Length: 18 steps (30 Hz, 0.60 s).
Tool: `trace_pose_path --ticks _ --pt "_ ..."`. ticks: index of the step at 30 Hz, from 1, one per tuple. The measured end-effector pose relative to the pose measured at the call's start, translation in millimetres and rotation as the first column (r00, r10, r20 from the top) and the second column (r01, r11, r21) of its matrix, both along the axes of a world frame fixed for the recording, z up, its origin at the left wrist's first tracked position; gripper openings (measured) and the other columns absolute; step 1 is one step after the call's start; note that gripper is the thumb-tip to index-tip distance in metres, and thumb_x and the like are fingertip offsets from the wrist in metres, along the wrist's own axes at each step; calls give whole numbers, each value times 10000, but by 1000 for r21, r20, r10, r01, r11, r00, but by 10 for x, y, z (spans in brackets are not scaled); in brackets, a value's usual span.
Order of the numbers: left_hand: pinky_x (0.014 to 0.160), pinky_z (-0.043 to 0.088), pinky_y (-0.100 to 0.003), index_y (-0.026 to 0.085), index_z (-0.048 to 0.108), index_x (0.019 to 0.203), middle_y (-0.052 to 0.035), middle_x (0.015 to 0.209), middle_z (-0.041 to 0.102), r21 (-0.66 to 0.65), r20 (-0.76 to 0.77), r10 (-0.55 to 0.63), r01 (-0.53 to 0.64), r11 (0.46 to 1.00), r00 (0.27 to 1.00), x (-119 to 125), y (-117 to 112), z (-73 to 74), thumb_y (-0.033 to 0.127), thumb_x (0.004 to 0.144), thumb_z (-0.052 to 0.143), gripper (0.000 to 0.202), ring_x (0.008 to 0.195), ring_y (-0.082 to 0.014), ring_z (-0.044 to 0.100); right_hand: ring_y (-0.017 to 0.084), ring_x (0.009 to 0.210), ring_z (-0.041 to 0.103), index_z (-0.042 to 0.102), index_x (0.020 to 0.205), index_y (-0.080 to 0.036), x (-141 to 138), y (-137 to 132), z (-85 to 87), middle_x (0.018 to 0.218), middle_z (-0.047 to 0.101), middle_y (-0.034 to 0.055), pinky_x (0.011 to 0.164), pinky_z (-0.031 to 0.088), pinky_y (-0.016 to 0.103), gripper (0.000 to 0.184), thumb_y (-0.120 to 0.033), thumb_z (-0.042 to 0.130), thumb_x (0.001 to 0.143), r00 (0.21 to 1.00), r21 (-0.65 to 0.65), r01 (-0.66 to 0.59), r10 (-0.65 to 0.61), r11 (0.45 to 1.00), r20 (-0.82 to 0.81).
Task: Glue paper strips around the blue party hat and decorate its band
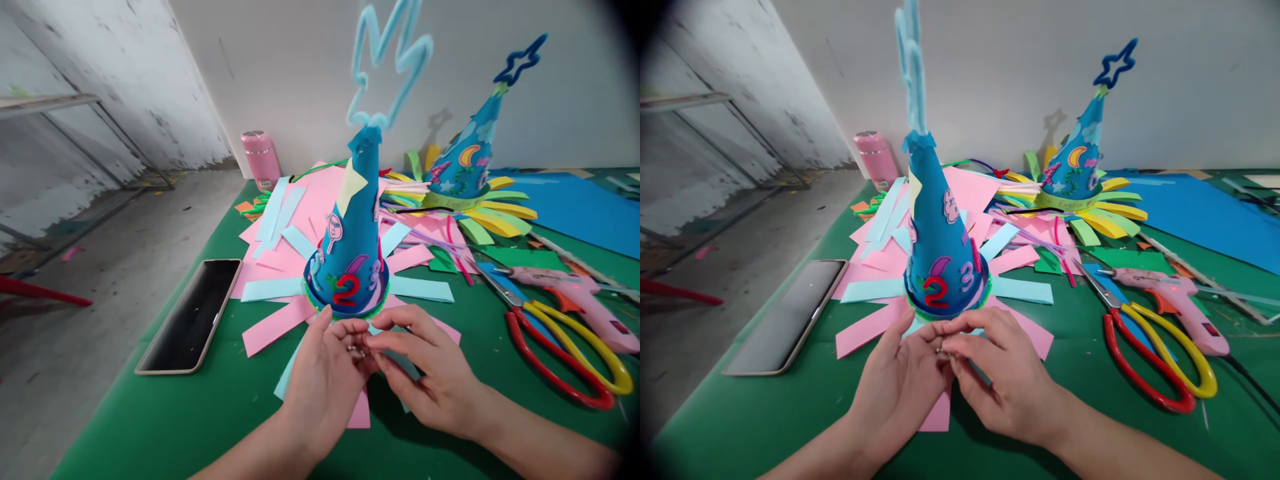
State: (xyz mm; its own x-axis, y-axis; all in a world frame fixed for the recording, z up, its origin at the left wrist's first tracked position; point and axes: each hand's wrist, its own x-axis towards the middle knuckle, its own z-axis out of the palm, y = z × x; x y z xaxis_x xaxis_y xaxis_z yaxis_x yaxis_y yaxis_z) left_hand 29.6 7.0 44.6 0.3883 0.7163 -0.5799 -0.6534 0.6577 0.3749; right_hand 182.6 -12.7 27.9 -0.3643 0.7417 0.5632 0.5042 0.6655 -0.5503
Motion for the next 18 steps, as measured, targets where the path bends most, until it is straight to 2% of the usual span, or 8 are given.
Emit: trace_pose_path --ticks 5,12,18 --pt "697 445 -296 61 640 820 -124 789 607 -9 56 -32 33 999 998 -33 5 4 493 865 416 488 721 -186 579 157 1050 493 584 983 -224 -22 7 -14 1148 504 39 917 421 335 244 -88 562 781 998 -67 5 -1 998 60" --pt "747 449 -307 75 662 800 -147 826 655 -6 72 -37 38 999 997 -55 17 6 464 852 453 444 780 -204 608 196 1116 459 592 877 -204 -6 19 -98 1207 466 66 979 371 414 112 -132 555 799 988 -104 74 -59 992 145" --pt "758 438 -307 66 684 848 -138 844 658 39 73 -64 61 997 995 -52 -5 -11 436 812 518 407 785 -202 597 227 1205 400 574 809 -214 -23 30 -37 1269 435 60 974 367 430 64 -156 557 789 988 -224 86 -53 971 147"
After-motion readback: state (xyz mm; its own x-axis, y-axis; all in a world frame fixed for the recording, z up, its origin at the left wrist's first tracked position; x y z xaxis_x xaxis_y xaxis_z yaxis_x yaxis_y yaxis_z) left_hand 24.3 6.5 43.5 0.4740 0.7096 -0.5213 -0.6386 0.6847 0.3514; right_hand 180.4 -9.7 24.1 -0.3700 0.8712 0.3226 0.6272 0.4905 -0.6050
